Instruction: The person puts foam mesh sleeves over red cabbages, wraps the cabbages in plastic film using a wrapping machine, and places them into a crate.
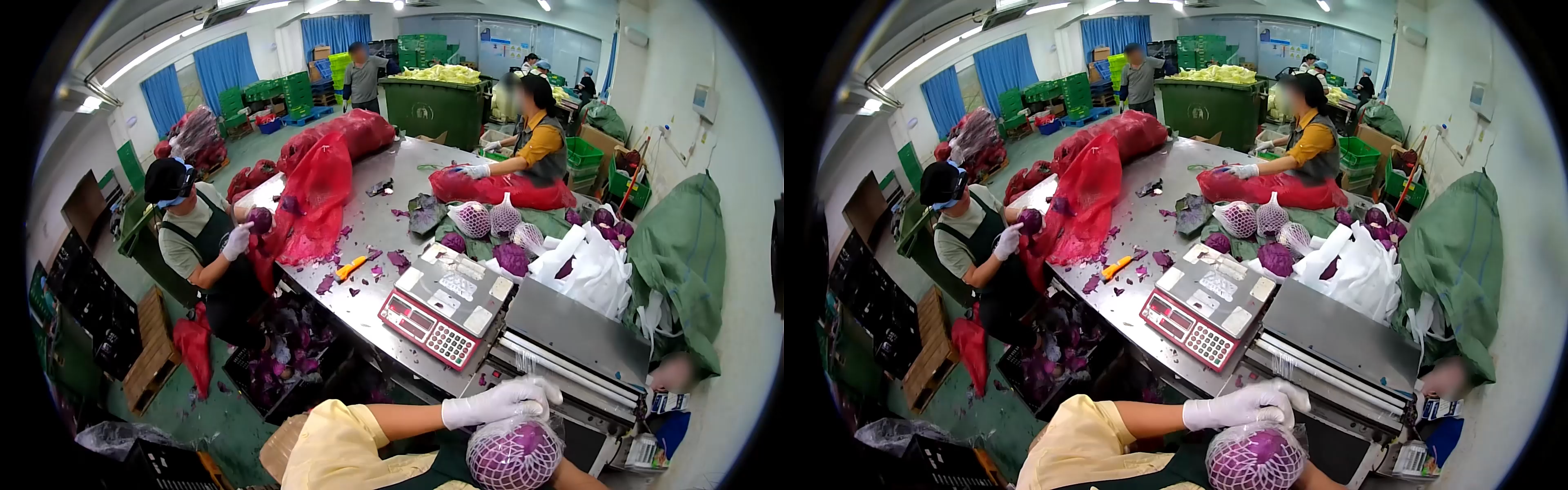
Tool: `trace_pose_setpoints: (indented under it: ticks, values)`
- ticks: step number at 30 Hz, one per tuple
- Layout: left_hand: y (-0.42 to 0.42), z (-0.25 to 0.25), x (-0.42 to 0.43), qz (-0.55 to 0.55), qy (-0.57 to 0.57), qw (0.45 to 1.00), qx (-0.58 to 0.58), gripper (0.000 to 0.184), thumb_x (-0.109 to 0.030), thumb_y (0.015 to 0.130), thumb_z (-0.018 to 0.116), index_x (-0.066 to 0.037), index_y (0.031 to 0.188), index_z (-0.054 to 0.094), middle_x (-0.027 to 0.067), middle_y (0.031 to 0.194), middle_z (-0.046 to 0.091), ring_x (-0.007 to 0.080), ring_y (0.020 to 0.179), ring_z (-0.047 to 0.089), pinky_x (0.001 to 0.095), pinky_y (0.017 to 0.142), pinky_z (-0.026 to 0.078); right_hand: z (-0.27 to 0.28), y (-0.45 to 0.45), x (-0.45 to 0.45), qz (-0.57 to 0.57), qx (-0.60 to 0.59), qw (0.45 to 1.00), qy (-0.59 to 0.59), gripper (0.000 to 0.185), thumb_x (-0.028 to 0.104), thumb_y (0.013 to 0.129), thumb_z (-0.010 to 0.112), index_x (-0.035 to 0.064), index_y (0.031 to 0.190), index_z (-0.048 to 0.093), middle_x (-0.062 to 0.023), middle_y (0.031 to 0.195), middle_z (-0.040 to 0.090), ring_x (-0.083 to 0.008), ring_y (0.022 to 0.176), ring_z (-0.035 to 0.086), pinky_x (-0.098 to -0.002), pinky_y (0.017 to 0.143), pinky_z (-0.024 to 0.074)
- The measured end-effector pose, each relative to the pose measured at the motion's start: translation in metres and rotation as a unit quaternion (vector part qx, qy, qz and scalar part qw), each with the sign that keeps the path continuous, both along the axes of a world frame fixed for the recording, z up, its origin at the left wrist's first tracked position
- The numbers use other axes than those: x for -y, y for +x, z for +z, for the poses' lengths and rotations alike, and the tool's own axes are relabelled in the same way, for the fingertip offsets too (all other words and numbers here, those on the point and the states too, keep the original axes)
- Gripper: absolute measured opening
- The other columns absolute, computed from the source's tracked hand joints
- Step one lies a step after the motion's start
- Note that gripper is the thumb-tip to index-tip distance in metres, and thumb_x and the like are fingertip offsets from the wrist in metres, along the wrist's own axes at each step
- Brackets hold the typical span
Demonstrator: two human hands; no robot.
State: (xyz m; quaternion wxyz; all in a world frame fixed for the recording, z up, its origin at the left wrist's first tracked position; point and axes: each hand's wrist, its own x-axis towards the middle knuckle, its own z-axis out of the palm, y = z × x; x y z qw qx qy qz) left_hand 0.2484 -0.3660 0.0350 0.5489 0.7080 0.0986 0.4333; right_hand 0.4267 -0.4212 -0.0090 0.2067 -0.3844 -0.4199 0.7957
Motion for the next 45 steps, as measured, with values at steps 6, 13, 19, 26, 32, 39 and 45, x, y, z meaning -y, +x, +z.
trace_pose_setpoints:
  ticks: [6,13,19,26,32,39,45]
  values:
    - [-0.045,-0.023,-0.022,-0.182,-0.386,0.903,0.054,0.024,-0.023,0.096,0.057,-0.005,0.111,0.053,0.0048,0.1,0.057,0.0123,0.101,0.054,0.0274,0.093,0.044,0.028,-0.039,-0.014,-0.211,-0.064,0.956,-0.193,0.043,0.031,0.098,0.049,-0.0005,0.127,0.049,-0.0129,0.116,0.06,-0.0217,0.109,0.057,-0.035,0.097,0.0465]
    - [-0.051,-0.002,-0.061,0.021,-0.544,0.838,0.042,0.029,-0.012,0.095,0.056,-0.004,0.122,0.05,0.0002,0.086,0.052,0.0046,0.069,0.05,0.0176,0.063,0.046,0.047,-0.046,-0.02,-0.176,-0.109,0.974,-0.092,0.079,0.066,0.094,0.03,0.0067,0.146,0.028,-0.0148,0.143,0.041,-0.0293,0.129,0.045,-0.0468,0.11,0.0353]
    - [-0.015,-0.029,-0.089,0.064,-0.511,0.857,-0.012,0.021,-0.014,0.095,0.056,-0.007,0.114,0.056,0.0013,0.092,0.058,0.0043,0.076,0.053,0.02,0.068,0.048,-0.016,-0.029,-0.011,-0.297,0.05,0.953,0.014,0.066,0.051,0.094,0.046,0.0095,0.144,0.036,-0.0124,0.146,0.039,-0.0277,0.134,0.038,-0.0459,0.114,0.027]
    - [0.117,0.003,-0.108,-0.02,-0.408,0.91,0.071,0.018,-0.008,0.093,0.053,-0.003,0.11,0.056,0.0058,0.094,0.06,0.0124,0.079,0.058,0.0251,0.071,0.048,0.026,0.079,0.004,-0.276,0.32,0.827,0.371,0.057,0.034,0.094,0.053,0.012,0.144,0.037,-0.0075,0.147,0.038,-0.0214,0.138,0.031,-0.0385,0.118,0.0155]
    - [0.203,-0.017,-0.067,-0.074,-0.381,0.918,-0.083,0.033,-0.026,0.094,0.058,0.0,0.115,0.057,-0.0013,0.078,0.051,0.0073,0.068,0.046,0.0223,0.063,0.038,0.036,0.185,0.133,-0.672,0.034,0.566,0.476,0.102,0.003,0.061,0.087,0.0052,0.142,0.026,-0.0095,0.141,0.043,-0.0185,0.128,0.045,-0.0369,0.111,0.0337]
    - [0.295,-0.02,0.014,-0.156,-0.397,0.891,-0.153,0.035,-0.025,0.096,0.055,-0.002,0.123,0.054,-0.002,0.078,0.053,0.0069,0.066,0.049,0.0206,0.061,0.041,0.091,0.268,0.404,-0.81,-0.041,0.476,0.34,0.038,0.016,0.09,0.06,0.007,0.126,0.054,-0.0089,0.121,0.06,-0.0207,0.11,0.058,-0.0367,0.096,0.0501]
    - [0.354,-0.033,0.068,-0.235,-0.43,0.851,-0.19,0.035,-0.023,0.098,0.054,-0.003,0.127,0.051,-0.0021,0.078,0.054,0.0083,0.066,0.05,0.0218,0.062,0.043,0.081,0.289,0.633,-0.86,0.143,0.472,0.131,0.047,0.041,0.094,0.051,0.0037,0.122,0.058,-0.0155,0.121,0.061,-0.0245,0.111,0.061,-0.0366,0.09,0.0553]
